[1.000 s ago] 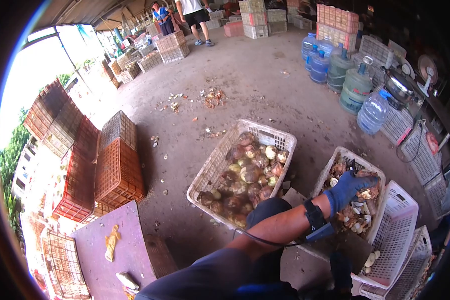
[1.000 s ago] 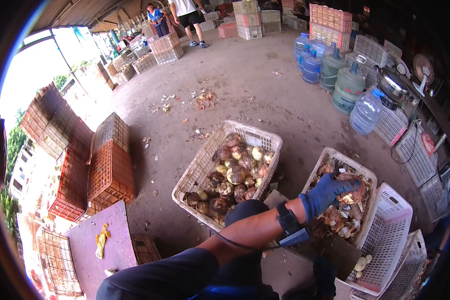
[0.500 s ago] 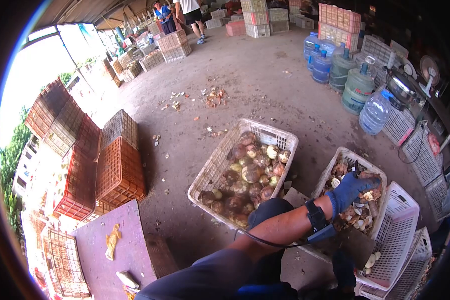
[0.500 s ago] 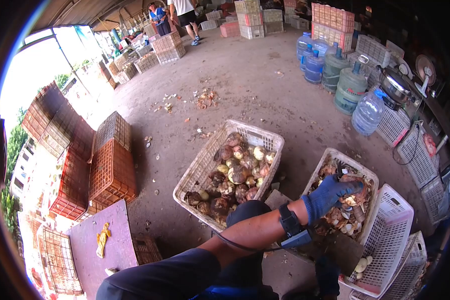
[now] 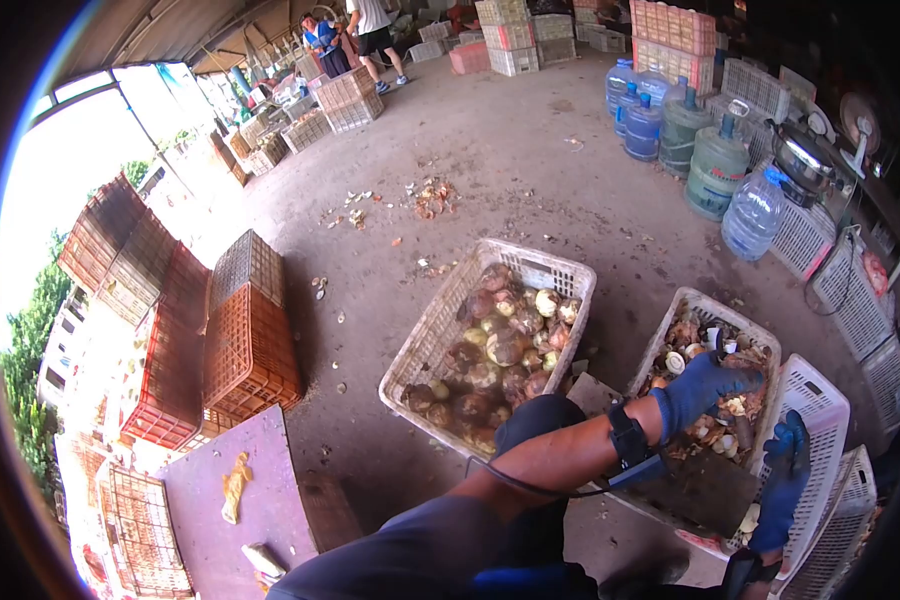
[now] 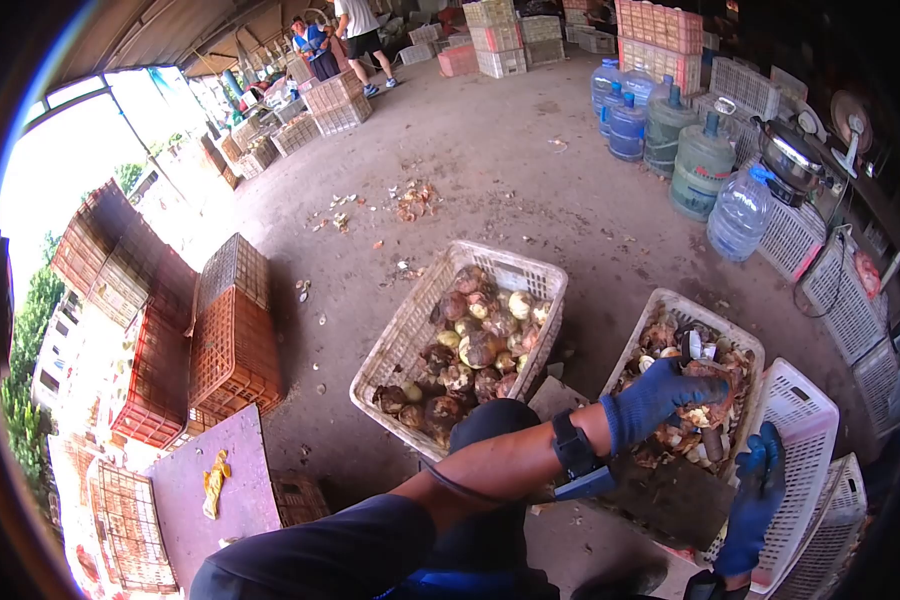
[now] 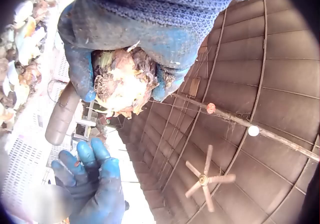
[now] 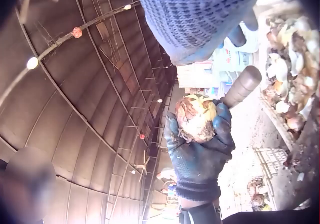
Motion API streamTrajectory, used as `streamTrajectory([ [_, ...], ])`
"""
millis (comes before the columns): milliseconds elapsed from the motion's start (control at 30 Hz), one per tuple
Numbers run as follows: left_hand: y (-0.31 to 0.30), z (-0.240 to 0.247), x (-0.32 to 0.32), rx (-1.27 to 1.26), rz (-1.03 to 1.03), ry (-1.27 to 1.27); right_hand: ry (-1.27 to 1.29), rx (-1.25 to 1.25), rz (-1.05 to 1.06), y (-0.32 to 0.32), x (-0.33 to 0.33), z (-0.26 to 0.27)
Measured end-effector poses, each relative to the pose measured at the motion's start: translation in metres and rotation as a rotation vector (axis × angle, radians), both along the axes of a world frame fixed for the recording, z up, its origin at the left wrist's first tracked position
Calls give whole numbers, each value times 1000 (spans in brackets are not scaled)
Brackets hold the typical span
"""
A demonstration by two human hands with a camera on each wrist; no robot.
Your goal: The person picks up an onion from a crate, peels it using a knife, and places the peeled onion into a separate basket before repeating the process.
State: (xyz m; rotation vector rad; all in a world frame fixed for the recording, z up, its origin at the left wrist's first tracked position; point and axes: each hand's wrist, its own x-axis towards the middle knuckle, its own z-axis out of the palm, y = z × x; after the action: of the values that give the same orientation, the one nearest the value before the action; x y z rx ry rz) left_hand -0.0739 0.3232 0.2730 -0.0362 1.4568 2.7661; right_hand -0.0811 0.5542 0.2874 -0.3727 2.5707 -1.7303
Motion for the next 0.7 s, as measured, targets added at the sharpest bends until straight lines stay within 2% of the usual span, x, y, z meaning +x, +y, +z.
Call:
streamTrajectory([
  [100,-1,16,15,-214,-127,-125,99,53,57,1,-12,-17],
  [133,6,-4,6,-204,-133,-76,91,65,87,0,-13,-20],
  [233,17,-16,4,-144,-100,97,38,104,156,3,-11,-29],
  [267,17,-22,0,-213,-149,44,3,113,178,7,-13,-34],
  [400,20,-22,7,-138,-233,101,74,-117,285,8,-6,-59],
  [467,20,-11,13,-179,-214,71,240,171,353,19,-14,-66],
  [533,19,-9,17,-110,-228,96,338,304,400,19,-14,-61],
  [600,18,-6,19,-67,-263,107,369,280,429,11,-12,-50],
  [667,15,-1,21,-49,-318,103,176,125,503,-5,-6,-27],
  [700,15,1,22,-44,-319,97,163,109,524,-8,-4,-24],
])
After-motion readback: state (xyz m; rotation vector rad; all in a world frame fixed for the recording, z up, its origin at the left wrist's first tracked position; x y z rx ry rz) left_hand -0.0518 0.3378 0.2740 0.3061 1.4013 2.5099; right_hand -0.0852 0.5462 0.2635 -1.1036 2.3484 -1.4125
